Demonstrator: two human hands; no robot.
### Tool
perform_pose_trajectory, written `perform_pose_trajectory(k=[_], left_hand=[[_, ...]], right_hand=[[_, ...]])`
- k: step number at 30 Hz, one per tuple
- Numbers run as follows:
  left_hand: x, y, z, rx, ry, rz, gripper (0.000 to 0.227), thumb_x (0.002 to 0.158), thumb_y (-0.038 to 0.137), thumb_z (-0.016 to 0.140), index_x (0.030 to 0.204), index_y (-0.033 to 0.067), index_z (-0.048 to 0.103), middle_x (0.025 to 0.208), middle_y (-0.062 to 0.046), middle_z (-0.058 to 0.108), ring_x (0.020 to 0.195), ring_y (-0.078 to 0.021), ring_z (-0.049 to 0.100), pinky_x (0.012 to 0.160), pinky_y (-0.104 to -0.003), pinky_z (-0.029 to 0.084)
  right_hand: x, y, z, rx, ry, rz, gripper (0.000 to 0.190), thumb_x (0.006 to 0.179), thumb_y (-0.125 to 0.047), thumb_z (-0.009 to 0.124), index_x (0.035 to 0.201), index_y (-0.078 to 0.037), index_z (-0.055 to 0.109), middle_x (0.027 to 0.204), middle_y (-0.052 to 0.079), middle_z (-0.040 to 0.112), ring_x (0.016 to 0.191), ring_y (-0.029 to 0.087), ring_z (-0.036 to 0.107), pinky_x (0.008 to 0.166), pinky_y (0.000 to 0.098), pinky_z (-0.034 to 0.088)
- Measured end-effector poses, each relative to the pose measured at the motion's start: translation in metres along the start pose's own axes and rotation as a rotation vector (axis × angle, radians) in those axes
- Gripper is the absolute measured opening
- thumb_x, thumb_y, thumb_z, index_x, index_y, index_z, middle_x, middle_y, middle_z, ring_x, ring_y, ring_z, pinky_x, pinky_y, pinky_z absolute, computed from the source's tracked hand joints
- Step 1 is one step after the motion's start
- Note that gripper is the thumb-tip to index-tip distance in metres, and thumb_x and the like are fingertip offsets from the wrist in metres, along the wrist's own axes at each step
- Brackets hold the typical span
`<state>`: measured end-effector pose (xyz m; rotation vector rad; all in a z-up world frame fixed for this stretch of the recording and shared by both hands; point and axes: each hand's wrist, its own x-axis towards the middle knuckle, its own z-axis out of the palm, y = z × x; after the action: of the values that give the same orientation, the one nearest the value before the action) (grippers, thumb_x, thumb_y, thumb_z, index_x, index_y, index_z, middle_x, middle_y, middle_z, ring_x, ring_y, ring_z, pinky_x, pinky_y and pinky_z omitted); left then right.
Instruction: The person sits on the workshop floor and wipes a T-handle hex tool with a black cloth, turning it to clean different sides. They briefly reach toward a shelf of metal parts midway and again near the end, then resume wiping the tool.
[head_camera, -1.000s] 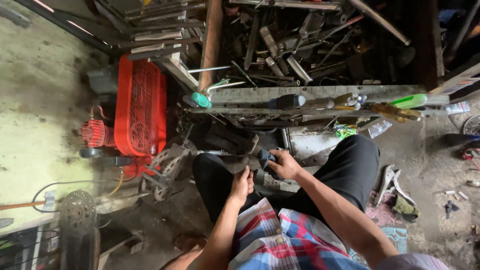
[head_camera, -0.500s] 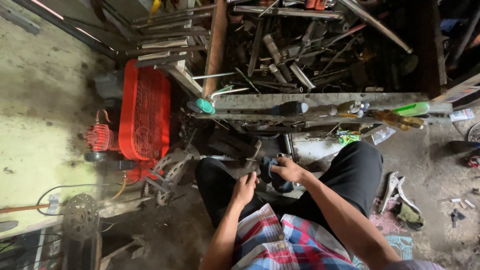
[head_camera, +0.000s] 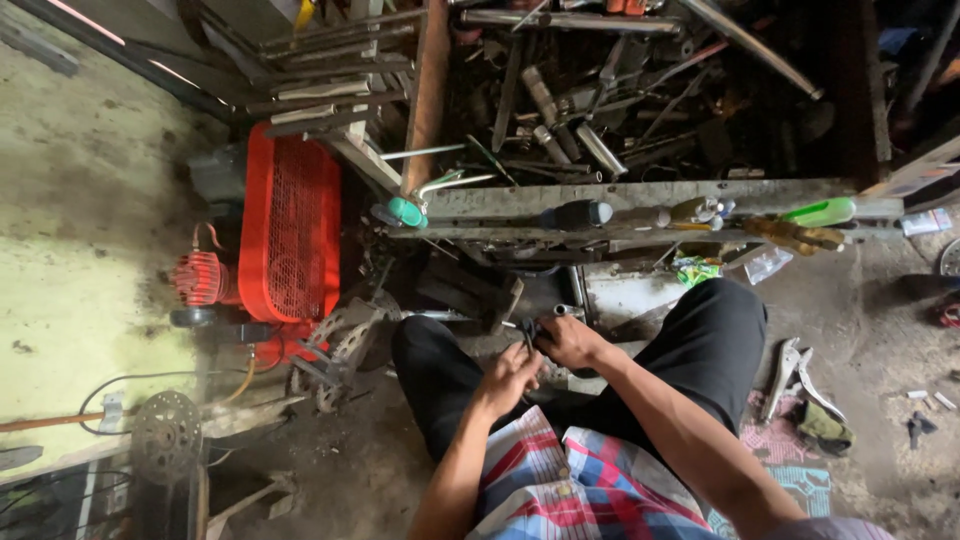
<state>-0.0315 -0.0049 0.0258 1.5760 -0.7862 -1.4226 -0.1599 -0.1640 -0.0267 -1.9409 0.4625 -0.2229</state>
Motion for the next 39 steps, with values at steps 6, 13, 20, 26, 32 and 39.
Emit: perform_pose_trajectory(k=[6,13,20,26,32,39], left_hand=[[-0.003,0.035,0.009,0.515,0.407,0.141,0.049,0.081,0.047,0.082,0.103,0.0048,0.068,0.080,-0.007,0.076,0.070,-0.0159,0.072,0.062,-0.029,0.056],[0.018,0.070,-0.031,0.705,0.703,0.099,0.036,0.091,0.045,0.073,0.090,0.0087,0.073,0.077,-0.008,0.076,0.072,-0.0260,0.074,0.064,-0.038,0.055],[0.010,0.008,-0.087,0.830,0.549,0.025,0.021,0.095,0.029,0.064,0.107,0.0134,0.073,0.099,-0.014,0.076,0.094,-0.0355,0.072,0.077,-0.043,0.056],[-0.007,-0.020,-0.076,0.828,0.182,0.040,0.039,0.083,0.015,0.061,0.120,0.0154,0.075,0.112,-0.014,0.076,0.106,-0.0331,0.072,0.089,-0.040,0.055],[-0.018,0.013,-0.034,0.694,0.136,0.075,0.035,0.091,0.032,0.072,0.114,0.0062,0.072,0.107,-0.015,0.076,0.099,-0.0310,0.074,0.084,-0.038,0.056],[-0.013,-0.008,0.001,0.565,0.107,-0.041,0.032,0.096,0.034,0.067,0.101,0.0029,0.071,0.089,-0.014,0.073,0.081,-0.0244,0.070,0.073,-0.036,0.053]], right_hand=[[-0.004,-0.013,-0.005,-0.022,-0.090,-0.091,0.028,0.087,-0.022,0.068,0.107,-0.003,0.067,0.100,0.023,0.071,0.093,0.044,0.067,0.078,0.0492,0.054],[-0.011,-0.021,0.011,-0.057,-0.227,-0.228,0.038,0.084,-0.017,0.069,0.117,0.000,0.065,0.109,0.024,0.070,0.101,0.044,0.066,0.087,0.0475,0.053],[-0.013,-0.020,0.016,0.083,-0.270,-0.211,0.036,0.089,-0.014,0.067,0.123,-0.002,0.066,0.116,0.023,0.069,0.106,0.041,0.065,0.092,0.0461,0.052],[-0.003,0.018,0.023,0.441,-0.217,-0.003,0.019,0.100,-0.014,0.062,0.115,-0.003,0.069,0.095,0.007,0.071,0.089,0.018,0.061,0.082,0.0355,0.053],[0.005,0.019,0.017,0.798,-0.011,0.099,0.015,0.103,-0.012,0.060,0.111,-0.002,0.067,0.087,-0.003,0.066,0.080,0.007,0.057,0.072,0.0284,0.051],[0.004,0.018,0.012,0.452,0.067,0.065,0.013,0.098,-0.010,0.064,0.106,0.000,0.067,0.081,0.005,0.067,0.076,0.011,0.054,0.069,0.0327,0.051]])
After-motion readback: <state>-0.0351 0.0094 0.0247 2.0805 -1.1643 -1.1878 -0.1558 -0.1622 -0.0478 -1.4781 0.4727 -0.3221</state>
